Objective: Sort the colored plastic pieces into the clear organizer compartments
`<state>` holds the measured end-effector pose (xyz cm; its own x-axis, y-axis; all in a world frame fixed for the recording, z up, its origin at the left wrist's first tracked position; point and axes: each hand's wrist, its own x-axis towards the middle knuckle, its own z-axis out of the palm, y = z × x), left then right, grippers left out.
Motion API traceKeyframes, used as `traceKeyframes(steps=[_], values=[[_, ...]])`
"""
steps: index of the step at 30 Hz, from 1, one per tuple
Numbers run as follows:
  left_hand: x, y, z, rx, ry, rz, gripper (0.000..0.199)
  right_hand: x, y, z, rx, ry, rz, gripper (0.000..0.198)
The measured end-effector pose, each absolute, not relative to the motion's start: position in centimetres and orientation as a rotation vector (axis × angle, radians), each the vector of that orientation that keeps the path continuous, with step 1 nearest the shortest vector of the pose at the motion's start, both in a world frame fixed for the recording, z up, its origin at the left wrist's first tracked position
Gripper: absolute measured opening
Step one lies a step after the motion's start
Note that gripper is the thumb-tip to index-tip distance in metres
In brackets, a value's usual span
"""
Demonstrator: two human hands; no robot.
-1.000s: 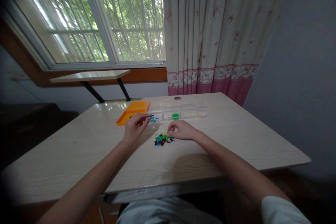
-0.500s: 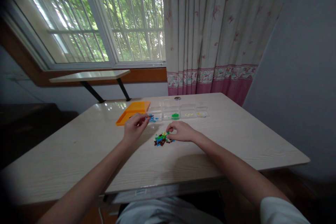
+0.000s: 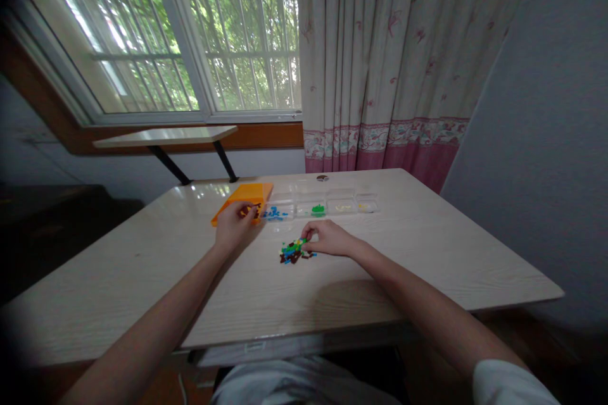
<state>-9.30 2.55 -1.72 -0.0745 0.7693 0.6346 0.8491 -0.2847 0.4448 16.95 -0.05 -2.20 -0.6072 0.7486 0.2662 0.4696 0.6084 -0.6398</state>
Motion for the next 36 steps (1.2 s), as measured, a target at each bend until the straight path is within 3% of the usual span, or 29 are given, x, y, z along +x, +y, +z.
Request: traceKeyframes(steps=[14, 24, 29, 36], values=[[-11.2, 3.5, -2.2, -1.818, -2.243, -1.128, 0.027, 16.8, 0.1, -2.3, -0.944, -2.282, 0.837, 0.019], [-7.8, 2.0, -2.3, -2.339, -1.72, -1.362, 0.02, 17.0, 0.3, -2.5, -0.931, -2.211, 0.895, 0.02], [-4.3, 0.1, -2.6, -2.823, -1.53, -1.35, 0.02, 16.7, -0.1, -2.2, -0.924, -2.181, 0.611, 0.017], [-2.6, -1.1, -1.8, -2.934, -1.539, -1.316, 0.023, 16.2, -0.9, -1.8, -0.85, -2.285, 0.28, 0.017]])
